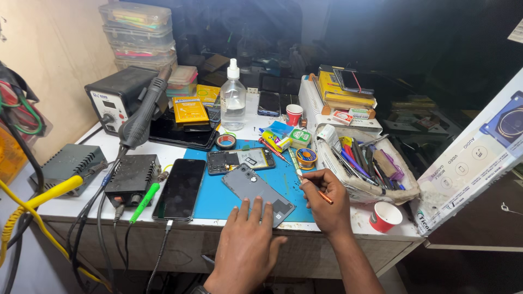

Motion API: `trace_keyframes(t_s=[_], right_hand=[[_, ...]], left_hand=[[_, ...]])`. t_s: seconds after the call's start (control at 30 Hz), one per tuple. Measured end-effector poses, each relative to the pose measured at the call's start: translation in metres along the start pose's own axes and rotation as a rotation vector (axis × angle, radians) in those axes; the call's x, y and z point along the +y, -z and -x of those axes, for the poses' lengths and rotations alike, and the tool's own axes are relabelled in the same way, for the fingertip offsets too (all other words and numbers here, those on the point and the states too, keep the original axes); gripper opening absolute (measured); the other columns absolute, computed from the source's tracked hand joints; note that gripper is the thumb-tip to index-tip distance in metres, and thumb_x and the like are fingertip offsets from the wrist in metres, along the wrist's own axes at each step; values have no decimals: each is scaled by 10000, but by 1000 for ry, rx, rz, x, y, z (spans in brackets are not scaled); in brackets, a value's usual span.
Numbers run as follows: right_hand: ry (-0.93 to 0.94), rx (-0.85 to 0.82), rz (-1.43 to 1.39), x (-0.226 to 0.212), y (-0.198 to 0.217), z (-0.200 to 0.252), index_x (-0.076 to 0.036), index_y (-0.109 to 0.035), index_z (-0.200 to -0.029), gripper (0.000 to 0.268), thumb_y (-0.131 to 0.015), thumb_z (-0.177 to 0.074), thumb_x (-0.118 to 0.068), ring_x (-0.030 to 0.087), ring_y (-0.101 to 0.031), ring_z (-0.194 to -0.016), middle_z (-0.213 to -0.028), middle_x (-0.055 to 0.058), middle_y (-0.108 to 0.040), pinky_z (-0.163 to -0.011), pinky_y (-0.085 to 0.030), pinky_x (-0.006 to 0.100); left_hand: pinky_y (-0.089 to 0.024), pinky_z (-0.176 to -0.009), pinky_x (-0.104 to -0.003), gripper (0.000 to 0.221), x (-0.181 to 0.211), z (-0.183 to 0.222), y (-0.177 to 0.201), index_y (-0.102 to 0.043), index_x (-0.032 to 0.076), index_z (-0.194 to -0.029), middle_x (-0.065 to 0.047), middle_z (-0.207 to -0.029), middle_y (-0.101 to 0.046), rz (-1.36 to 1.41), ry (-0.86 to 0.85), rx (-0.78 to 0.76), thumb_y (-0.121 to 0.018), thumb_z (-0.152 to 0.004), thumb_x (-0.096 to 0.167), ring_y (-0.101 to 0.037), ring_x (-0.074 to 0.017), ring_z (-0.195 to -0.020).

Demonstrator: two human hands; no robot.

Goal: The person works on the back panel of a phone using a pick-like tool to scrape or lift internal components.

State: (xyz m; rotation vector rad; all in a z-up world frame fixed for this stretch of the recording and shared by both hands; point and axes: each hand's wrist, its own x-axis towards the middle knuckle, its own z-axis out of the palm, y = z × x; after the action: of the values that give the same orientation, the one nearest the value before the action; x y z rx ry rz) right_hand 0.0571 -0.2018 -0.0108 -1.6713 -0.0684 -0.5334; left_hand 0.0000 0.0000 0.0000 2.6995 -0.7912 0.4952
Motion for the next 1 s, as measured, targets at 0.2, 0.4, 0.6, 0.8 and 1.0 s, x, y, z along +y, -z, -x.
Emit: trace_keyframes(t_s=[0.2,0.4,0.6,0.8,1.0], right_hand=[[0,0,4,-2,1,0,3,-695,-1037,180,-667,-896,-105,72,-614,-660,-838,61,-713,-540,-495,226],[28,5,-22,-2,0,-1,-5,-690,-1028,155,-670,-902,-91,58,-595,-666,-842,38,-695,-532,-487,223],[42,-12,-6,3,0,-2,-10,-689,-1015,142,-686,-900,-93,51,-586,-657,-838,28,-698,-531,-480,219],[49,-12,20,3,1,-1,-9,-701,-1022,141,-693,-907,-90,61,-568,-616,-807,51,-694,-525,-467,225],[20,10,43,-1,0,2,1,-698,-1005,137,-686,-897,-83,52,-582,-648,-848,39,-715,-531,-478,226]], left_hand=[[-437,-994,-533,325,-23,-4,5,-683,14,-1179,-129,-1160,-697,80,-183,67,-649,-935,225,-630,-325,-1121],[-502,-989,-500,259,-31,5,-15,-702,21,-1107,-111,-1120,-735,-34,-488,442,-638,-883,134,-708,-277,-1058],[-509,-993,-485,285,-39,5,-22,-689,1,-1122,-139,-1187,-741,88,-438,455,-623,-870,115,-715,-293,-1120],[-499,-1013,-502,290,-36,0,-13,-654,-4,-1136,-162,-1203,-723,76,-414,281,-619,-867,97,-693,-318,-1157],[-497,-985,-498,336,-38,5,-9,-652,-26,-1176,-179,-1247,-703,46,-453,337,-618,-872,111,-672,-335,-1181]])
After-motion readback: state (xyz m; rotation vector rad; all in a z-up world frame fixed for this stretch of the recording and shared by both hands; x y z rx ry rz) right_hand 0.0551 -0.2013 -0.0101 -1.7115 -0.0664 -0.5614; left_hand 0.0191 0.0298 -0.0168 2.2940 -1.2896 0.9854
